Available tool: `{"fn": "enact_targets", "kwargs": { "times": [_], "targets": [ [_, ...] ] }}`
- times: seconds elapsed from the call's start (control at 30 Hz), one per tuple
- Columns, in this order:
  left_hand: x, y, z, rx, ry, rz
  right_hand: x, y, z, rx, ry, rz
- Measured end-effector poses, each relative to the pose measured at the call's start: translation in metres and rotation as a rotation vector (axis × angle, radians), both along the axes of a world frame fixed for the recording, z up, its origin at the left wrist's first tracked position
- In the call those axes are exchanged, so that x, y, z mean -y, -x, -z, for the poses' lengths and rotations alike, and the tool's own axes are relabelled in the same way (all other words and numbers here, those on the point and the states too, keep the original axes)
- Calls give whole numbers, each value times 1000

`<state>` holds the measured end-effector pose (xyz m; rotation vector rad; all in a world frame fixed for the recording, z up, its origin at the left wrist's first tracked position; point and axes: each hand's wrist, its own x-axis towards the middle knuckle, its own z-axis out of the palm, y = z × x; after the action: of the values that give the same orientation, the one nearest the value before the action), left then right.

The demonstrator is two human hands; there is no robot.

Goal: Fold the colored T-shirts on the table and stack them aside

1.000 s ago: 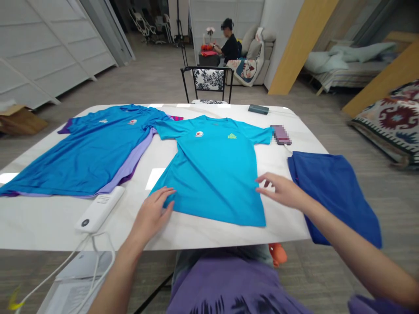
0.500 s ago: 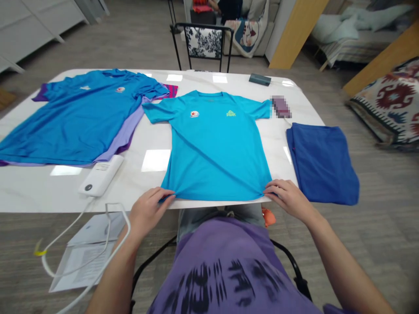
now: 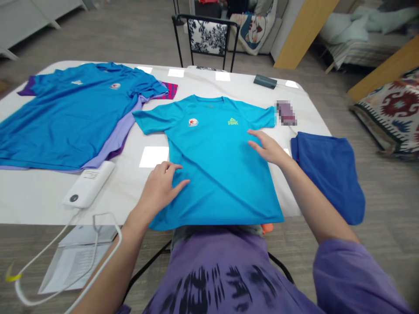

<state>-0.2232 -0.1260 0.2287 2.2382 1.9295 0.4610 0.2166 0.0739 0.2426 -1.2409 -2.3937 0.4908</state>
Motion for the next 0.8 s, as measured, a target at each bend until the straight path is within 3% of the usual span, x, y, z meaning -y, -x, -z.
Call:
{"fn": "enact_targets", "kwargs": {
  "times": [0.1, 0.17, 0.23, 0.3, 0.37, 0.47, 0.53, 0.6, 0.7, 0.8],
  "targets": [
    [33, 2, 18, -46, -1, -103, -74, 20, 20, 144, -8, 78],
    [61, 9, 23, -86, 6, -190, -109, 21, 31, 258, 31, 162],
    [77, 20, 20, -111, 11, -261, -132, 15, 38, 350, 79, 231],
    [65, 31, 9, -73, -15, -285, -146, 9, 42, 393, 83, 274],
    [19, 38, -5, 18, -81, -260, -156, 10, 43, 388, 37, 296],
    [-102, 40, -16, 97, -132, -227, -168, 25, 41, 365, 41, 324],
    [-190, 38, -11, 86, -2, -279, -178, 35, 42, 377, 109, 347],
    [-264, 37, 0, 43, 198, -287, -189, 36, 44, 399, 147, 357],
    [-332, 43, 20, -11, 270, -214, -207, 22, 48, 424, 132, 336],
    [-364, 53, 36, -12, 175, -150, -225, 5, 48, 439, 101, 313]
  ]
}}
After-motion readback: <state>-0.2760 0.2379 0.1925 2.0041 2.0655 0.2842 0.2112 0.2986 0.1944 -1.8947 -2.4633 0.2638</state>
